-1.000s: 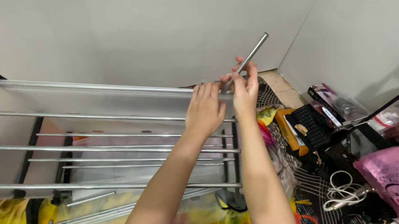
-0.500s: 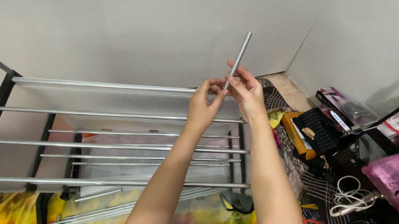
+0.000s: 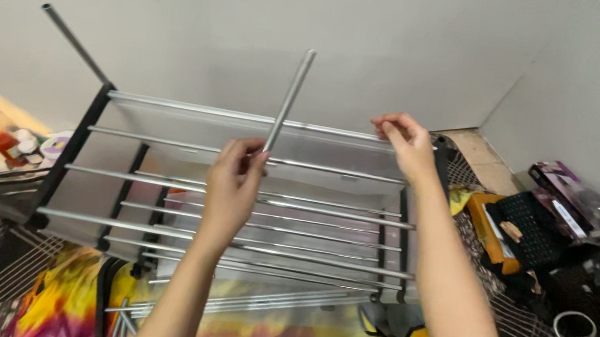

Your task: The person assembles a metal shelving unit by inserting vertical poles into the frame and attaching horizontal bars. They handle translucent plastic sheets and metal rods, fitting them into the structure on the floor.

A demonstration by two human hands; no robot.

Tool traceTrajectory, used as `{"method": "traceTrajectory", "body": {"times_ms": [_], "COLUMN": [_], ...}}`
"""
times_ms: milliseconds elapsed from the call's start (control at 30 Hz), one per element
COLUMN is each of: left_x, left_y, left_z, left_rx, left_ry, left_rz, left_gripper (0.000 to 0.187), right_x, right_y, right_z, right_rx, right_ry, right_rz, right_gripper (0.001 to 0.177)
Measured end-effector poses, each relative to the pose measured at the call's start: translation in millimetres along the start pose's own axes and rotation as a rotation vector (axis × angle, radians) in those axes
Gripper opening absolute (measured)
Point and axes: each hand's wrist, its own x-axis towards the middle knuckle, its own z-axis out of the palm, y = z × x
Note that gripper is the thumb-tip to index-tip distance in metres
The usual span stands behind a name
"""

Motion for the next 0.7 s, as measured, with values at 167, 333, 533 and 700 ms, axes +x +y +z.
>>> {"method": "traceTrajectory", "body": {"times_ms": [167,333,533,700], "left_x": [-52,-45,-33,-86], "left_y": [-23,-49,-64,-87], "left_z": [-77,-76,-70,-92], "left_rx": [0.206,0.168,0.069,0.082], "left_ry": [0.133,0.148,0.137,0.193], "left_rz": [-0.031,-0.093,-0.162,-0.255], "left_gripper": [0.019,0.016,0.017,0.021], "right_x": [25,36,6,-56], "right_y": [12,27,17,-38], "right_z": [-4,17,76,145], "right_rx": [-0.277,-0.828,-0.891,-0.741], "right_ry": [-0.024,-0.060,-0.121,-0.101], "right_rz": [-0.021,-0.028,-0.036,-0.228], "right_gripper": [0.019,0.029,0.043,0.047]}}
